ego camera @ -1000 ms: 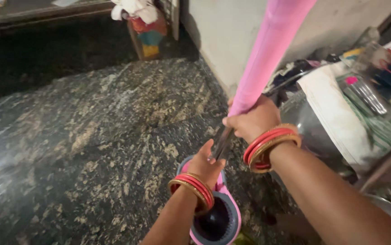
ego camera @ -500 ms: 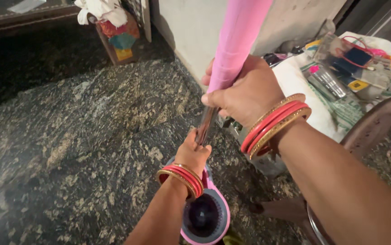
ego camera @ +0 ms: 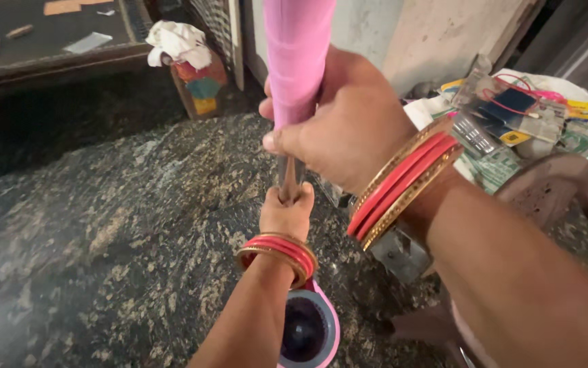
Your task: The person assembles a mop by attaching a pink handle to a mop head. They insert the handle into the mop head base and twist it to secure the connection. The person then holds the assembled mop upright.
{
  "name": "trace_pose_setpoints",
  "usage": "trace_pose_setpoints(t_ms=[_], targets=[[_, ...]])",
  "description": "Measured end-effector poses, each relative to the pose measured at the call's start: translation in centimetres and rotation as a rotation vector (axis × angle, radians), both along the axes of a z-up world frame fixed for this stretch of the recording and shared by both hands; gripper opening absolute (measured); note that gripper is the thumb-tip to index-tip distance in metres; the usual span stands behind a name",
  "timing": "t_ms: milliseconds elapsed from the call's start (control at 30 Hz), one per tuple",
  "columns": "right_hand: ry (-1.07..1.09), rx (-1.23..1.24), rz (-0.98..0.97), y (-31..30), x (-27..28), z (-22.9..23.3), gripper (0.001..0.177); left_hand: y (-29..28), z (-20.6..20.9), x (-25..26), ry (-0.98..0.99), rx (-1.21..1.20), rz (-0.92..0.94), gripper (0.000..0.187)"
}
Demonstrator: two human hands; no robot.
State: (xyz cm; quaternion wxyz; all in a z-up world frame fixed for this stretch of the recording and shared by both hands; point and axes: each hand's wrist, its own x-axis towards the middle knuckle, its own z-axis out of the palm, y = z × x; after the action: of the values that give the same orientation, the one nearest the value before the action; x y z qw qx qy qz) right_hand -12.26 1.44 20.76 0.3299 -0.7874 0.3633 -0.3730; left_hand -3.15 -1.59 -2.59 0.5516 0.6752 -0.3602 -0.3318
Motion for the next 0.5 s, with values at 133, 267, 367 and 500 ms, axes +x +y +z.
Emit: trace_pose_setpoints(t_ms=[133, 267, 367, 500], targets=[[0.000, -0.133, 0.066, 1.2, -0.8, 1.9, 0.042, 1.4, 3.3, -0.4, 0.041, -0.022, 0.072, 0.047], [-0.056, -0.153, 0.137, 3.5, -1.2, 2.9, 0.045, 3.8, 4.8, -0.9, 0.090, -0.082, 0.105, 0.042], [-0.028, -0.193, 0.157, 5.3, -1.8, 3.8, 0.044, 4.9, 5.3, -1.2, 0.113, -0.145, 0.131, 0.041], [-0.045, -0.239, 0.223, 7.1, -2.2, 4.3, 0.042, 6.4, 5.4, -1.5, 0.126, -0.189, 0.151, 0.040]])
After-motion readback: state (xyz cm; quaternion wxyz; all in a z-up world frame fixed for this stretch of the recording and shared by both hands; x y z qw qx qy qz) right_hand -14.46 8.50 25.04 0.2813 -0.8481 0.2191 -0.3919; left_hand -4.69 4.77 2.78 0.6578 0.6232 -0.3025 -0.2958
